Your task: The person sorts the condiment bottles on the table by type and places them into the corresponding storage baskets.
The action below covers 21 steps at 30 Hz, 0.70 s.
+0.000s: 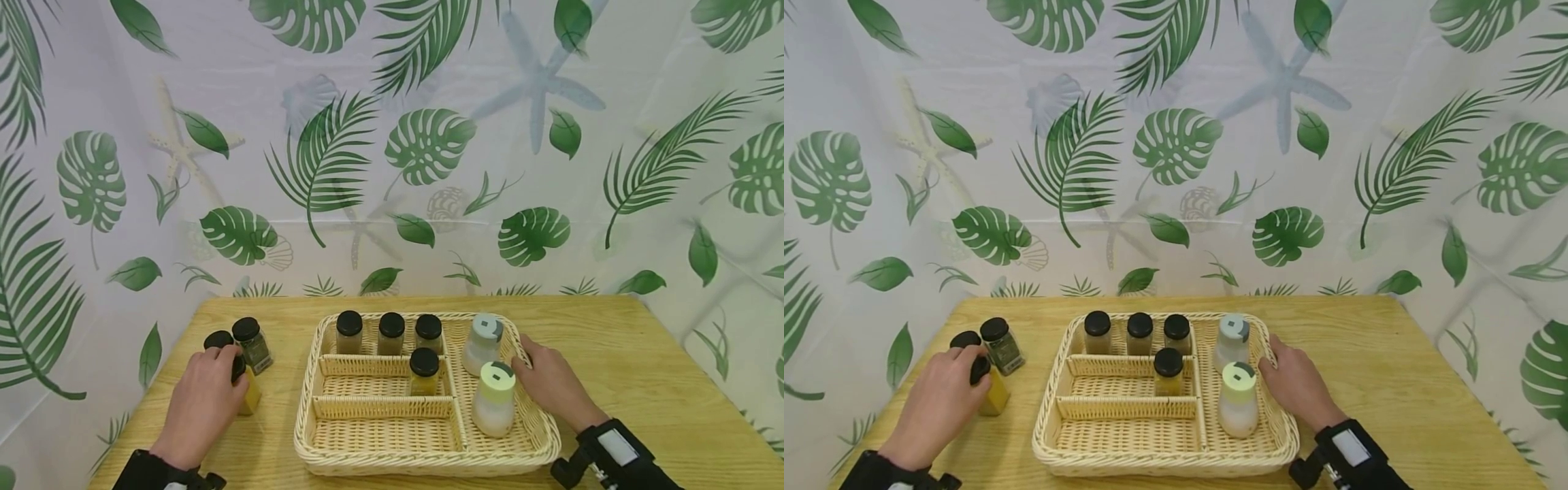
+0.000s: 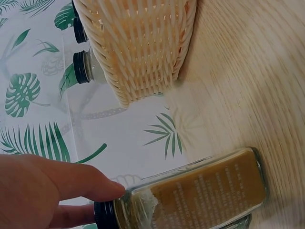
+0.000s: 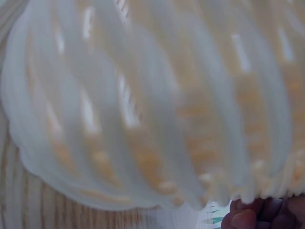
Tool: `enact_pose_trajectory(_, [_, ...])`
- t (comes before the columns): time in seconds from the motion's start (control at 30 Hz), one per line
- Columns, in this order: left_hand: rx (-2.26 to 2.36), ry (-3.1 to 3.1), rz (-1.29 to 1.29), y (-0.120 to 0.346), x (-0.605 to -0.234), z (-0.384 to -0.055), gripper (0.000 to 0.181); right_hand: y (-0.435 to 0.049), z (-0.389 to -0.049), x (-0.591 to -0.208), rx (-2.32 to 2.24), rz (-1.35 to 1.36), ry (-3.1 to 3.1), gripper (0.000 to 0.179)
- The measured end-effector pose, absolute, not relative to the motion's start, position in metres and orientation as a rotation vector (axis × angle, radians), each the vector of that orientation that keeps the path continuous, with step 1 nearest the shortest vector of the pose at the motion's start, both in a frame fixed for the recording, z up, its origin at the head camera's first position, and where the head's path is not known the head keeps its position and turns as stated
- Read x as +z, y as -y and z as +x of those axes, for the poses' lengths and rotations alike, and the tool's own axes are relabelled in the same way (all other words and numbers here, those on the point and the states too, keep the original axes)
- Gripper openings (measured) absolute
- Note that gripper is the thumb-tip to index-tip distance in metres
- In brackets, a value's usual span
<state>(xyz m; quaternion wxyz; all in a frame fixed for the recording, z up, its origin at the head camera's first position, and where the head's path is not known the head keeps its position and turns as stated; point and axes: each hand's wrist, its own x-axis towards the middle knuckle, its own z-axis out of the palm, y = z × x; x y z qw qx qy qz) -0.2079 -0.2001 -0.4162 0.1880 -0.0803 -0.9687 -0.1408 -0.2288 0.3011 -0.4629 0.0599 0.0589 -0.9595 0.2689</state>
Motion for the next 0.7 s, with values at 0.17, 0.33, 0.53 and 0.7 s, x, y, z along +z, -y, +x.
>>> enact_pose_trajectory(0.17, [-0.428, 2.742, -0.224, 0.2, -0.416, -0.209, 0.03, -0.301, -0.228, -0.463, 0.813, 0.17, 2.909, 0.055])
enact_pose_trajectory(0.33, [-0.437, 2.747, -0.226, 0.199, -0.414, -0.209, 0.029, -0.3, -0.228, -0.463, 0.84, 0.178, 2.901, 0.054])
enact_pose_trajectory(0.53, [-0.448, 2.711, -0.262, 0.196, -0.407, -0.206, 0.03, -0.301, -0.228, -0.463, 0.847, 0.183, 2.89, 0.054])
enact_pose_trajectory(0.7, [-0.456, 2.676, -0.291, 0.19, -0.398, -0.203, 0.03, -0.301, -0.228, -0.463, 0.848, 0.183, 2.889, 0.053])
